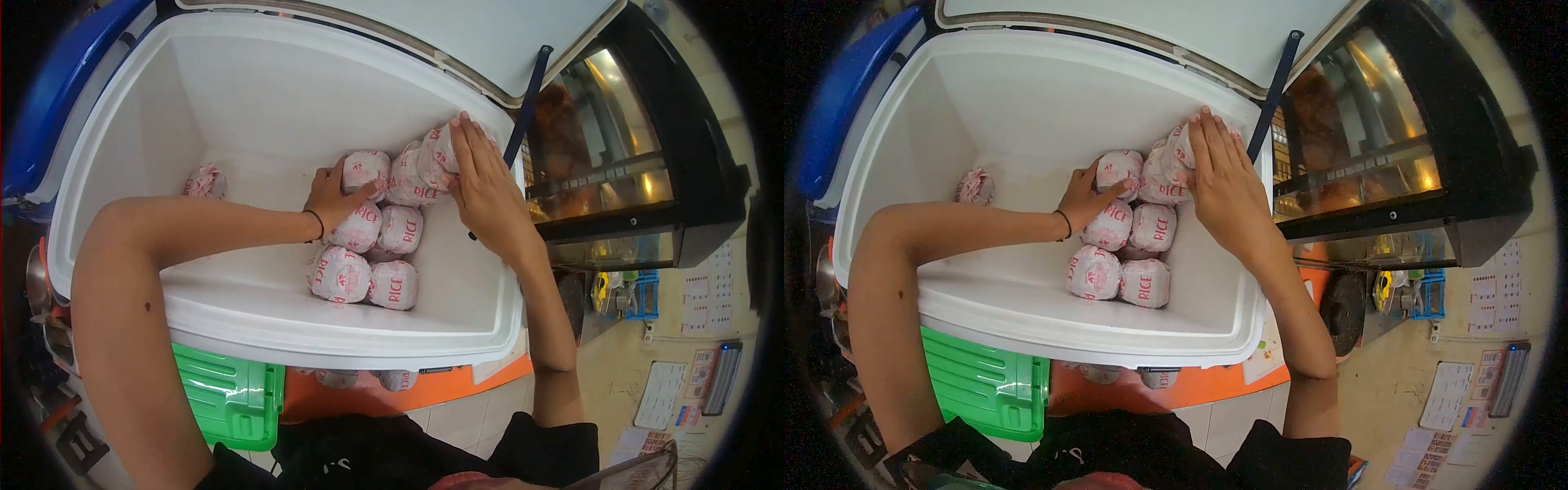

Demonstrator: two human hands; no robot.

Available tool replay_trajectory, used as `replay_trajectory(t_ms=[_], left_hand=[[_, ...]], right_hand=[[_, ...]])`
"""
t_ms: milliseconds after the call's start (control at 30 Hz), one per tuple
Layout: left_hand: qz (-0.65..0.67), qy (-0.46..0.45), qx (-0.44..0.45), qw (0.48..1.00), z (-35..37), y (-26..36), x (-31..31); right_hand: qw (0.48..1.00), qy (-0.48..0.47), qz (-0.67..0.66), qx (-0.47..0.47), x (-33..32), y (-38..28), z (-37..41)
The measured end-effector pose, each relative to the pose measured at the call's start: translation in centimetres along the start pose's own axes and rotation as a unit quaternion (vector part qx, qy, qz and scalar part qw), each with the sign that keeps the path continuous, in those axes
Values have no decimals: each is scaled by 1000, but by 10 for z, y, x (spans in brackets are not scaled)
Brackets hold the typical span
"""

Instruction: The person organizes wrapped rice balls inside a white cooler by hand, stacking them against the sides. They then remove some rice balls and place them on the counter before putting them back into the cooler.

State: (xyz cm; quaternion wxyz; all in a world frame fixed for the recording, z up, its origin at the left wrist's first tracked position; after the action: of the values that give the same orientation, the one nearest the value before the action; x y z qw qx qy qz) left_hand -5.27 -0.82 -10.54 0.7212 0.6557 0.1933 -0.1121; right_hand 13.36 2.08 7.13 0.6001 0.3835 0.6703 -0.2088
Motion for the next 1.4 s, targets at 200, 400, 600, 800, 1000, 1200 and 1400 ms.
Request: replay_trajectory(t_ms=[200,400,600,800,1000,1200,1400], left_hand=[[-71,-102,17,992,-15,5,-14],[-166,-157,116,967,-47,13,-27],[-230,-470,-87,848,-56,55,-60],[-39,-413,-141,899,-74,25,-54],[-133,-309,-143,931,-56,48,-40],[-48,-363,-115,923,-46,27,-68],[-352,-491,-164,780,-61,-76,-184]], right_hand=[[1000,16,23,0,2,0,1],[999,30,-31,19,-8,0,-3],[999,53,-2,7,-2,2,0],[994,58,-89,32,-2,5,4],[988,60,-130,53,-1,6,6],[986,69,-142,47,-3,9,8],[982,78,-168,23,-6,10,9]])
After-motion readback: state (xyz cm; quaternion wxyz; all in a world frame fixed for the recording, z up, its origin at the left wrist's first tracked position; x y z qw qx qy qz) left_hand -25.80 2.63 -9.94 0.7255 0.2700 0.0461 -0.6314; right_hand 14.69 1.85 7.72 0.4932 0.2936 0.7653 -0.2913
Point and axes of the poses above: each hand's wrist, its own z-axis away from the middle knuckle, its own x-axis out of the palm, y = z × x, the point moved 1 cm from there along -z, towards the middle knuckle, and after that the axes turned 9 degrees about x, right-handed, at the moved point
